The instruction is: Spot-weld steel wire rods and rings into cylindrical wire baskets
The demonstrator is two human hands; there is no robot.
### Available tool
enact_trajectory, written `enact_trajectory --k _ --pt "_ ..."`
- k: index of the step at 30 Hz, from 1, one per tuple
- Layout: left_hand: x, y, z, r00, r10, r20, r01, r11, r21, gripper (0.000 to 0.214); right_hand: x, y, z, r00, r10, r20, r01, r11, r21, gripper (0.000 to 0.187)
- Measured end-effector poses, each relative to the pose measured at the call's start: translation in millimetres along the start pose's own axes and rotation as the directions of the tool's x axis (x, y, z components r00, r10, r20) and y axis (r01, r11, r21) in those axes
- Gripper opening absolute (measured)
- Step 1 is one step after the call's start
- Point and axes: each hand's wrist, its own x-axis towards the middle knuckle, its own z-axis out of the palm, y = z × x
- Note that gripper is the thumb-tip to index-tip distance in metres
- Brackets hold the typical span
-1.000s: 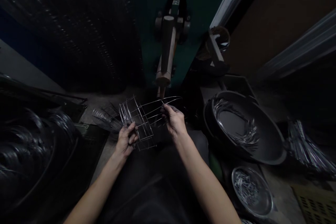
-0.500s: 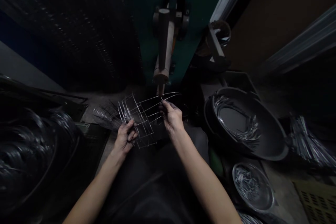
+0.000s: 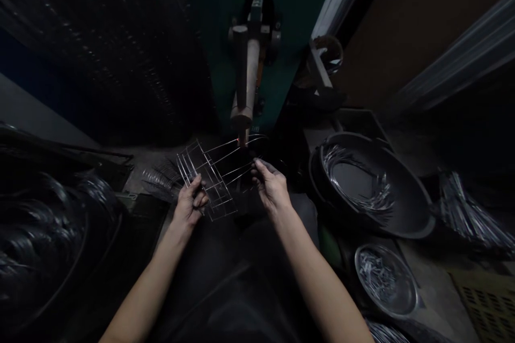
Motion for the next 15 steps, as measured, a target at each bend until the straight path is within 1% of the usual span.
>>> enact_trajectory --k 4,6,8,9,10,12,13,14,15 --pt "2.0 4.0 0.8 1.000 -0.005 -0.005 0.005 1.000 0.014 0.049 -8.7 -0.5 -3.1 0.999 -0.032 0.039 0.034 0.998 -0.048 0.016" --pt "1.8 5.0 1.4 1.000 0.002 -0.003 -0.002 1.000 0.028 0.048 -19.5 0.5 -2.1 0.993 -0.084 0.085 0.093 0.990 -0.104 0.019" --pt "-0.4 1.2 0.6 0.999 0.029 0.016 -0.030 0.999 0.040 0.046 -34.0 0.6 1.2 0.974 -0.148 0.169 0.182 0.962 -0.206 0.020" --pt "-3.0 -3.5 -0.7 0.998 0.051 0.028 -0.052 0.997 0.051 0.046 -41.2 -0.2 3.8 0.955 -0.184 0.231 0.245 0.930 -0.272 0.020" --pt "-6.6 -10.2 -2.9 0.996 0.075 0.037 -0.078 0.994 0.071 0.046 -47.2 -1.8 7.0 0.926 -0.226 0.301 0.325 0.884 -0.337 0.018" --pt "-16.5 -28.8 -10.2 0.991 0.121 0.065 -0.129 0.983 0.134 0.047 -52.9 -7.2 14.0 0.854 -0.313 0.416 0.488 0.760 -0.429 0.013" --pt "-21.8 -39.4 -15.2 0.986 0.139 0.090 -0.153 0.973 0.171 0.047 -51.4 -10.9 17.2 0.825 -0.360 0.437 0.548 0.698 -0.460 0.011" --pt "-26.7 -50.0 -20.8 0.980 0.154 0.124 -0.177 0.962 0.207 0.046 -47.2 -15.1 19.8 0.809 -0.392 0.438 0.581 0.643 -0.498 0.011" --pt "-30.5 -59.7 -26.9 0.973 0.160 0.166 -0.198 0.950 0.243 0.046 -40.6 -19.3 21.2 0.811 -0.393 0.433 0.583 0.601 -0.547 0.011"
